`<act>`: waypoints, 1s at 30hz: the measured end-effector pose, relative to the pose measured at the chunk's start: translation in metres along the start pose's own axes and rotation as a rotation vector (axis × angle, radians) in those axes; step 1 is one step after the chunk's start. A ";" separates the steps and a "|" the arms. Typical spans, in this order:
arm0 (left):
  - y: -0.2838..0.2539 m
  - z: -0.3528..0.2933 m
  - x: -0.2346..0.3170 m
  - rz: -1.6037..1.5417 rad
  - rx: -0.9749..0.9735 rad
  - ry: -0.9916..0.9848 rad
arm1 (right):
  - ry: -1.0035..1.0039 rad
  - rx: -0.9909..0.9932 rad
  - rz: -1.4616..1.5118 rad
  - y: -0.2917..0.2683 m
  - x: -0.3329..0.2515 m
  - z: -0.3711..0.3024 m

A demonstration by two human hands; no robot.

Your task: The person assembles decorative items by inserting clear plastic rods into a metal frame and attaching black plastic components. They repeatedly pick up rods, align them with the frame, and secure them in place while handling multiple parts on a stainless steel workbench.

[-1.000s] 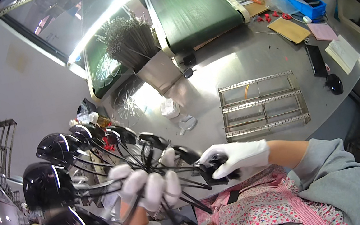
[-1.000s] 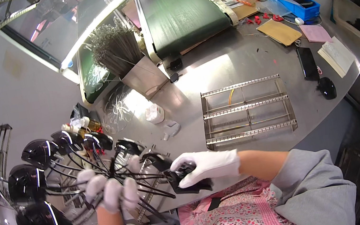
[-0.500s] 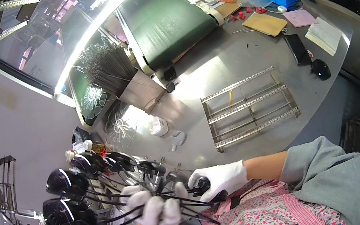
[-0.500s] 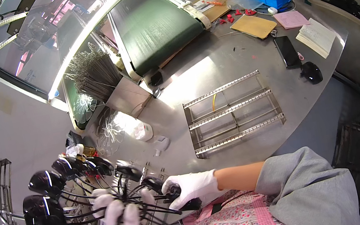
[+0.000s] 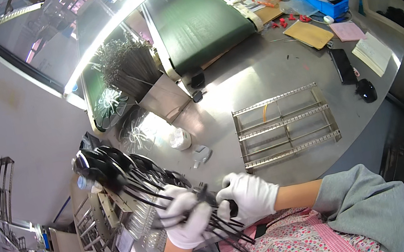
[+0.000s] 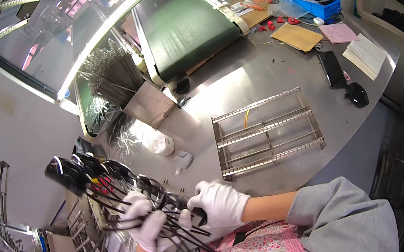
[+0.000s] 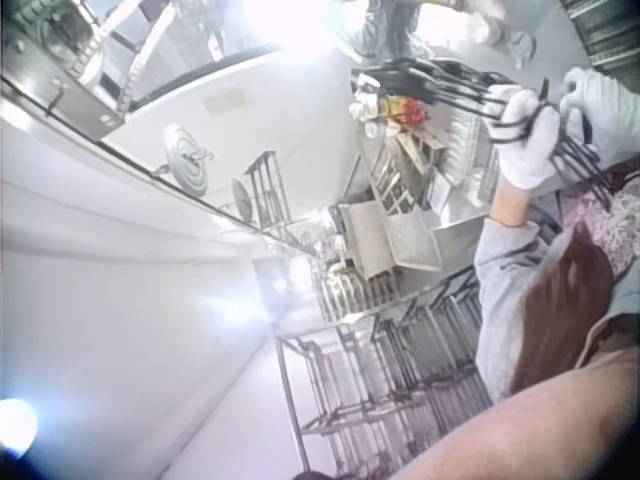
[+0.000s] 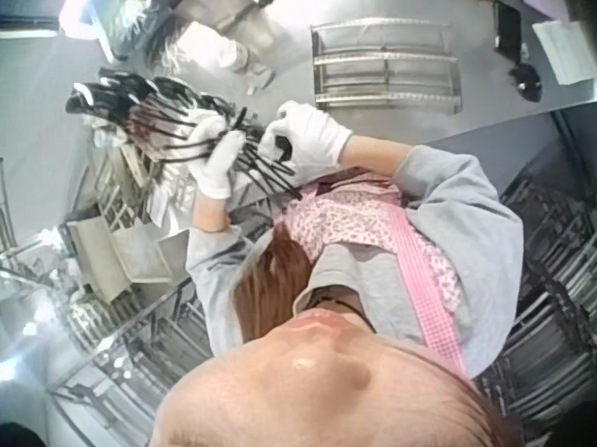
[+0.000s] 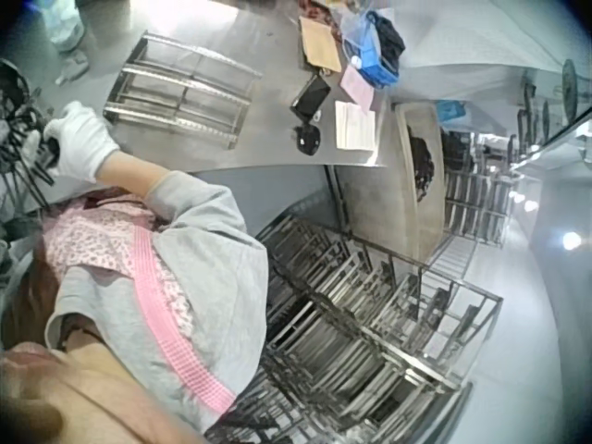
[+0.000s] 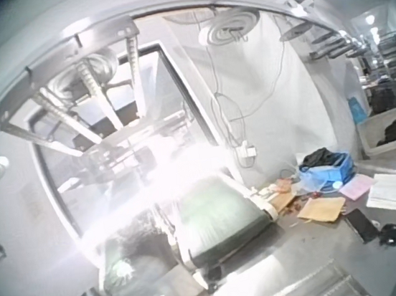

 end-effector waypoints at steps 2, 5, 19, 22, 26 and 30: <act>0.000 0.005 0.003 0.250 0.253 0.115 | -0.045 0.083 0.061 -0.005 0.004 0.001; 0.011 0.014 0.006 -0.115 0.544 0.092 | 0.201 -0.228 0.626 -0.007 0.008 0.004; 0.028 0.018 0.011 -0.908 0.817 -0.259 | 0.174 -0.234 0.711 -0.014 0.020 0.011; 0.040 0.023 0.019 -0.547 0.622 -0.207 | 0.172 -0.166 0.534 -0.010 0.015 0.011; 0.037 0.021 0.011 -0.533 0.475 -0.298 | 0.001 0.218 -0.217 -0.014 0.009 0.001; 0.023 0.007 0.003 -0.929 0.730 -0.203 | -0.090 0.180 0.300 -0.025 0.017 0.003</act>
Point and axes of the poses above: each hand's wrist, its own z-axis towards the middle knuckle, its own y-axis out of the palm, x = y × z, the point moved 1 cm from there along z, towards the middle knuckle, and after that the axes turned 12 degrees about y, right-handed, at the moved point
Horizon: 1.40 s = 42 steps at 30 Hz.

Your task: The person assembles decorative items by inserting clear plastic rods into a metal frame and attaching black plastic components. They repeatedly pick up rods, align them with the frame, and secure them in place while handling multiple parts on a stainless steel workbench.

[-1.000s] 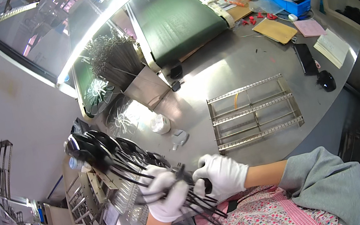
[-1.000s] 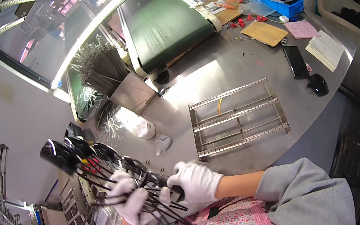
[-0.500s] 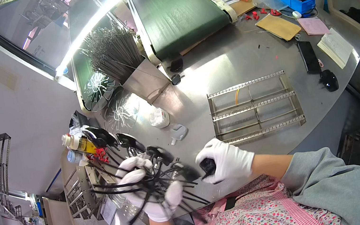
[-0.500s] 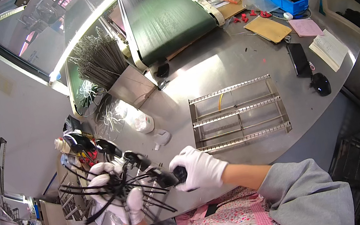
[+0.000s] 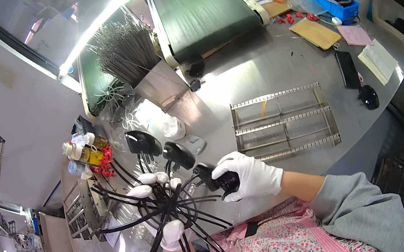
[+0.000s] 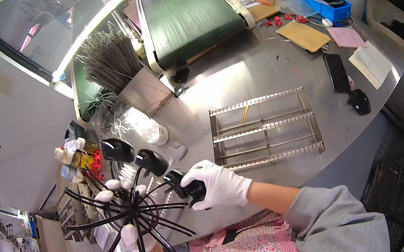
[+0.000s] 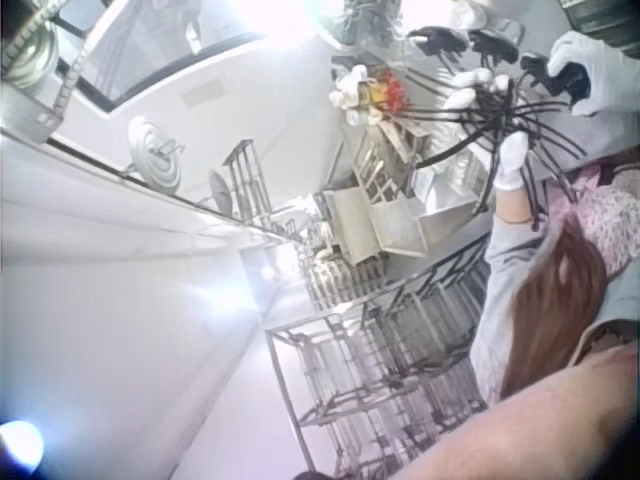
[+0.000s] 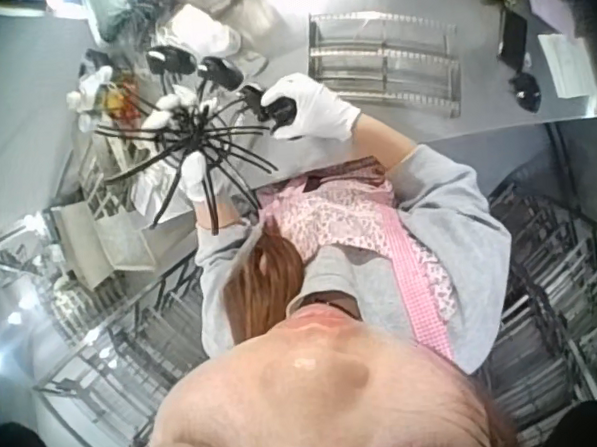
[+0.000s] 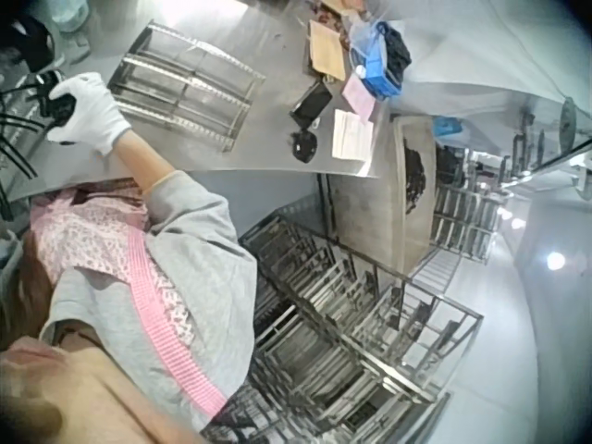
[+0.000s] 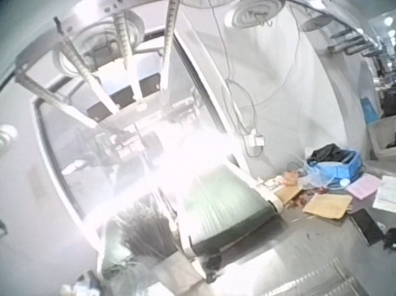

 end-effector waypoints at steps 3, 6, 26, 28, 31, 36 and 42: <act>-0.008 -0.004 0.005 0.005 -0.174 0.024 | -0.008 -0.143 0.082 -0.004 0.007 0.005; -0.012 -0.004 0.008 -0.130 -0.066 0.063 | 0.174 -0.204 0.182 -0.006 0.014 0.006; 0.001 -0.013 0.000 -0.469 -0.177 -0.267 | -0.177 0.198 -0.113 -0.027 -0.008 0.019; 0.002 -0.016 -0.004 -0.481 -0.314 -0.233 | -0.224 0.184 -0.134 -0.026 -0.007 0.022; 0.011 -0.023 -0.007 -0.477 -0.120 -0.262 | -0.105 0.235 -0.111 -0.019 -0.009 0.021; 0.024 -0.019 0.000 0.020 -0.114 -0.358 | -0.240 0.458 -0.720 -0.021 -0.023 0.015; 0.023 -0.005 -0.003 -0.463 -0.351 -0.283 | -0.346 0.573 -0.220 -0.057 -0.043 0.005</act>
Point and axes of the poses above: each hand's wrist, its own z-axis towards the middle knuckle, its own y-axis out of the palm, x = y × z, the point moved 1 cm from there along z, towards the middle knuckle, and after that the axes turned 12 degrees about y, right-handed, at the moved point
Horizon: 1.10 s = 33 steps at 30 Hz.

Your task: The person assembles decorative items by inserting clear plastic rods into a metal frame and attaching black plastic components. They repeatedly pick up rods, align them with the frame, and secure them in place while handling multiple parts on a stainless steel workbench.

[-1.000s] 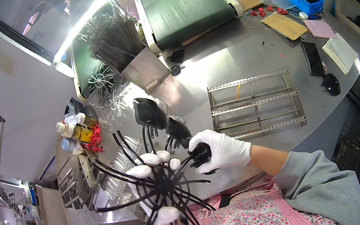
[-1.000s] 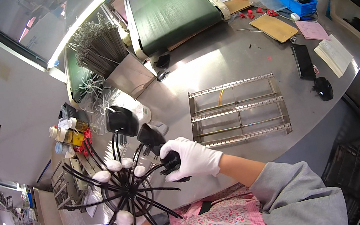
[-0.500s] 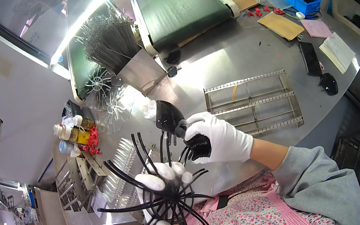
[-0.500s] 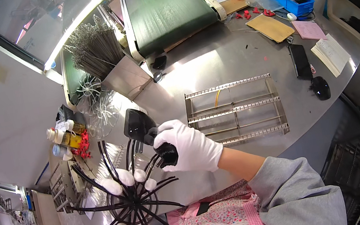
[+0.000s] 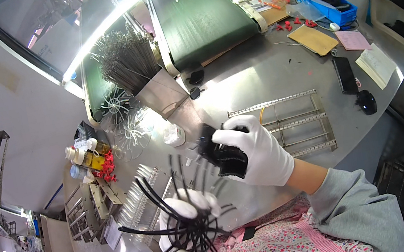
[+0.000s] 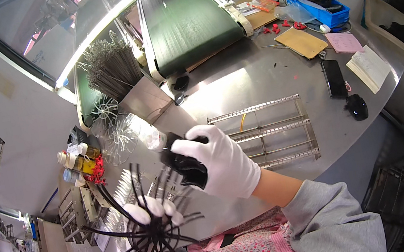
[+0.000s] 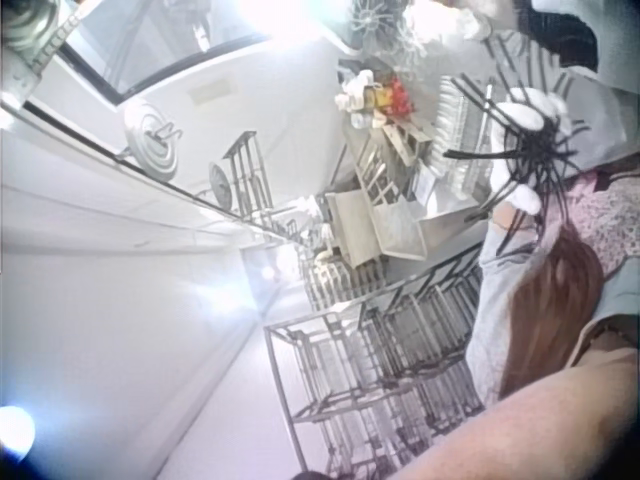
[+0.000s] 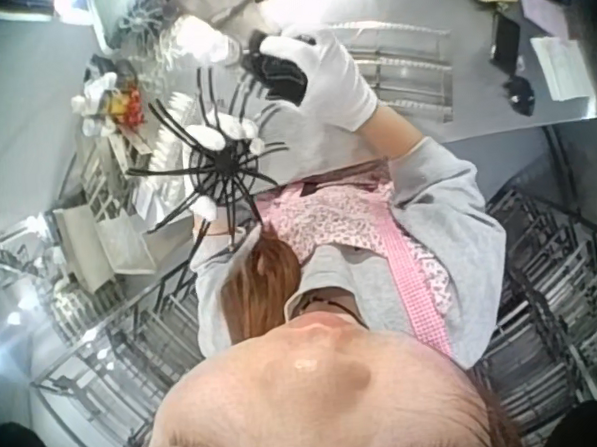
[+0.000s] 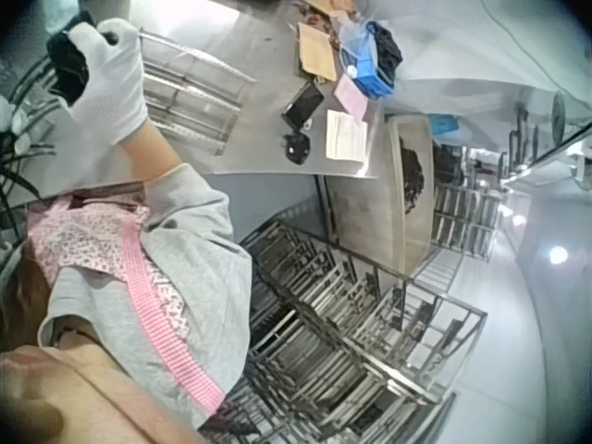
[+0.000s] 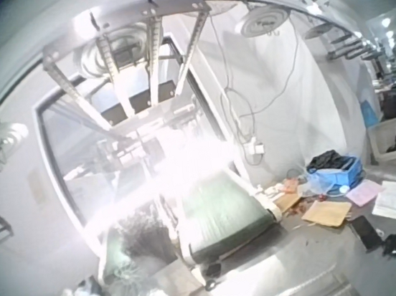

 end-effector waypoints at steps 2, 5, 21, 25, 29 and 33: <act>-0.003 0.001 -0.002 -0.027 -0.178 -0.026 | -0.044 -0.089 0.018 -0.010 -0.004 0.006; -0.001 -0.002 -0.004 -0.083 -0.210 -0.023 | -0.064 -0.209 0.067 -0.022 -0.009 0.014; 0.083 0.069 -0.060 0.002 -0.499 -0.233 | -0.094 -0.028 0.030 -0.120 0.025 -0.005; 0.133 0.074 -0.083 0.318 -0.274 -0.345 | -0.084 0.299 0.006 -0.132 0.037 -0.018; 0.164 0.077 -0.114 0.488 -0.290 -0.449 | -0.129 0.570 -0.167 -0.139 0.055 -0.031; 0.191 0.090 -0.135 0.555 -0.407 -0.208 | 0.034 0.767 -0.121 -0.165 0.092 -0.053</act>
Point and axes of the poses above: each hand's wrist, its own z-axis towards the middle knuckle, its own y-axis out of the palm, x = y × z, the point moved 1 cm from there along z, towards the middle knuckle, and after that the axes turned 12 degrees about y, right-handed, at the moved point
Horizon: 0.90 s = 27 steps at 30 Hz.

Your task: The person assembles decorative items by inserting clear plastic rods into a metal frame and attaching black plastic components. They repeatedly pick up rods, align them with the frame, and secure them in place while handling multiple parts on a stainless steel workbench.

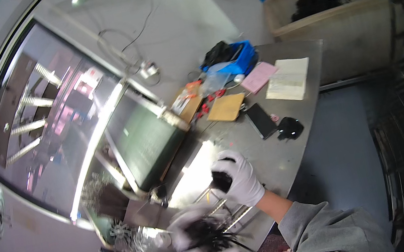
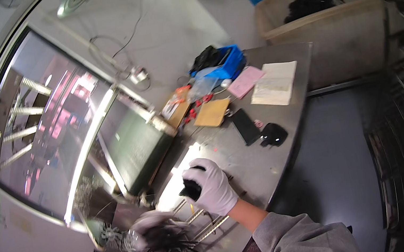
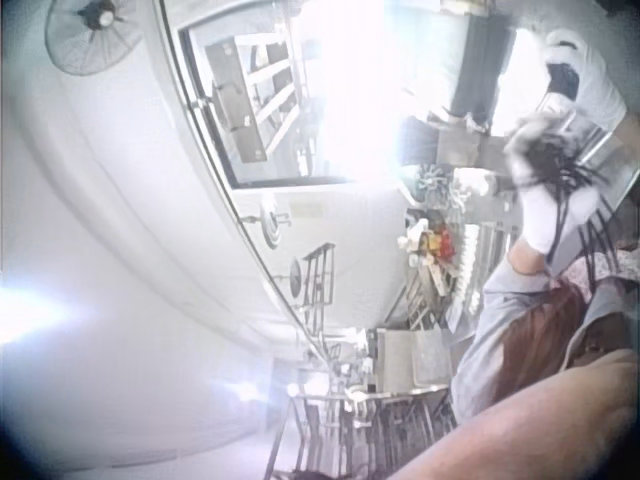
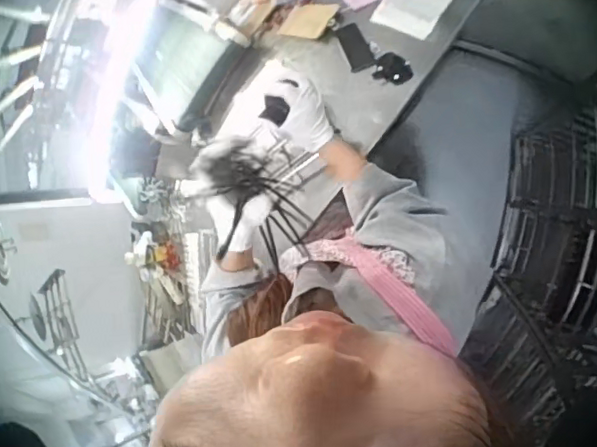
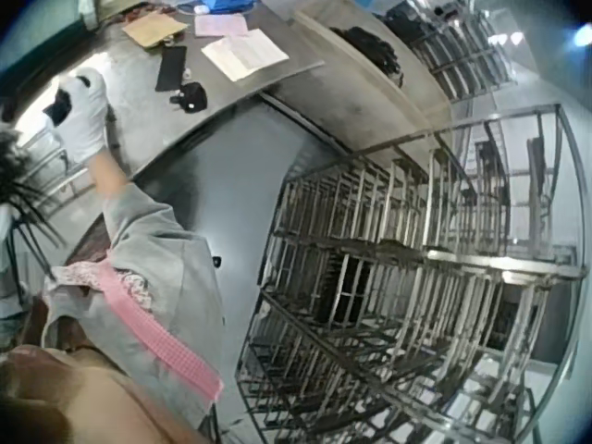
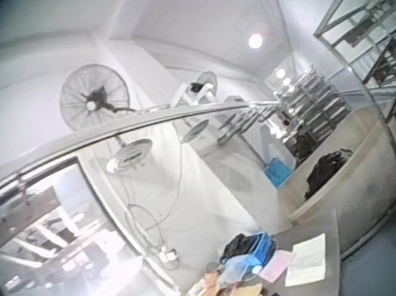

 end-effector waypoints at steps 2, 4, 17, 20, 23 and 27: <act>0.006 0.040 0.010 0.193 -0.009 0.231 | 0.244 0.069 0.201 -0.019 0.023 0.000; 0.015 0.099 0.021 0.430 -0.009 0.473 | 0.610 0.027 0.649 -0.027 0.034 -0.006; -0.038 0.016 -0.100 -0.676 -0.077 -0.623 | -0.164 -0.565 -0.099 -0.053 -0.047 0.013; -0.066 -0.055 -0.116 -0.658 0.135 -0.671 | -0.245 -0.673 0.141 -0.017 -0.058 -0.011; -0.081 -0.102 -0.111 -0.719 0.253 -0.706 | -0.338 -0.734 0.297 0.011 -0.064 -0.033; -0.084 -0.140 -0.104 -0.589 0.376 -0.730 | -0.408 -0.922 0.078 0.040 -0.077 -0.044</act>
Point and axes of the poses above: each hand's wrist, its own z-axis towards the middle knuckle, its own y-axis out of the palm, x = y × z, the point moved 1 cm from there along z, towards the middle knuckle, and after that the axes turned 12 degrees about y, right-handed, at the moved point
